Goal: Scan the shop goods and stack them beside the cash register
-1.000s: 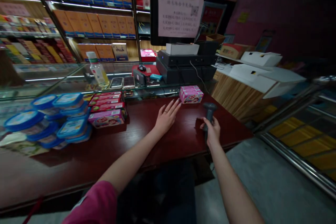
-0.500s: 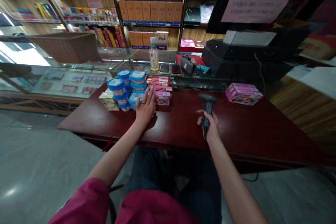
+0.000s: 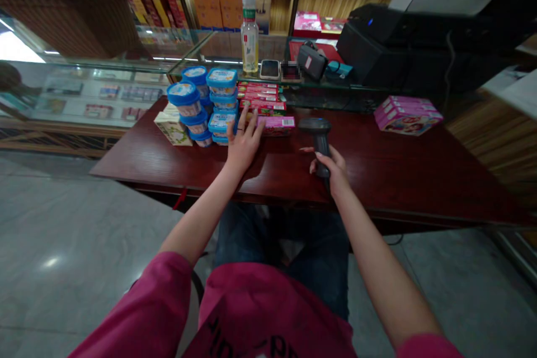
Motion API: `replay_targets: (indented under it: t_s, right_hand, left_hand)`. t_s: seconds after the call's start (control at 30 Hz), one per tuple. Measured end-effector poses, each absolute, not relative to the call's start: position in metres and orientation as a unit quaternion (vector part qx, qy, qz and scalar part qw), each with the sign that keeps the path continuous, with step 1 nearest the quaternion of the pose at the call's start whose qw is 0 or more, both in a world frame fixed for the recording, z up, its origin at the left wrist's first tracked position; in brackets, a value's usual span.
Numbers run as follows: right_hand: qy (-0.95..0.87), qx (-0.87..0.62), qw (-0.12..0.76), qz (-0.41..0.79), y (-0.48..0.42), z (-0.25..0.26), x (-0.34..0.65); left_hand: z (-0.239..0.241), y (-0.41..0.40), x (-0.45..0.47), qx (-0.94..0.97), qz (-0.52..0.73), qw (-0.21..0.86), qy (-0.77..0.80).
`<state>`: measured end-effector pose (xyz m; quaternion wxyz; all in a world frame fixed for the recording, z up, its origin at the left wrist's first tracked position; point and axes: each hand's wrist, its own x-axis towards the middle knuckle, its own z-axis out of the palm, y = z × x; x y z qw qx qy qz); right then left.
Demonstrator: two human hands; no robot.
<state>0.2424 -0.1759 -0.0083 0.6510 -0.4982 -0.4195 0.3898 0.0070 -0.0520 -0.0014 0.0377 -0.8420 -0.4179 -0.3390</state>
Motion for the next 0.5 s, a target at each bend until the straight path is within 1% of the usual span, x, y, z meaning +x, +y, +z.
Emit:
replay_targets:
  t_s: [0.13, 0.37, 0.5]
  right_hand:
    - [-0.419, -0.486, 0.664, 0.384, -0.187, -0.004, 0.240]
    - [-0.396, -0.493, 0.647, 0.426, -0.196, -0.001, 0.226]
    - [-0.409, -0.503, 0.622, 0.438, -0.196, -0.001, 0.227]
  left_hand:
    - [-0.006, -0.046, 0.011, -0.849, -0.347, 0.044, -0.396]
    - [-0.005, -0.045, 0.014, -0.867, -0.307, 0.035, -0.391]
    - [-0.004, -0.048, 0.012, -0.862, -0.309, 0.039, -0.400]
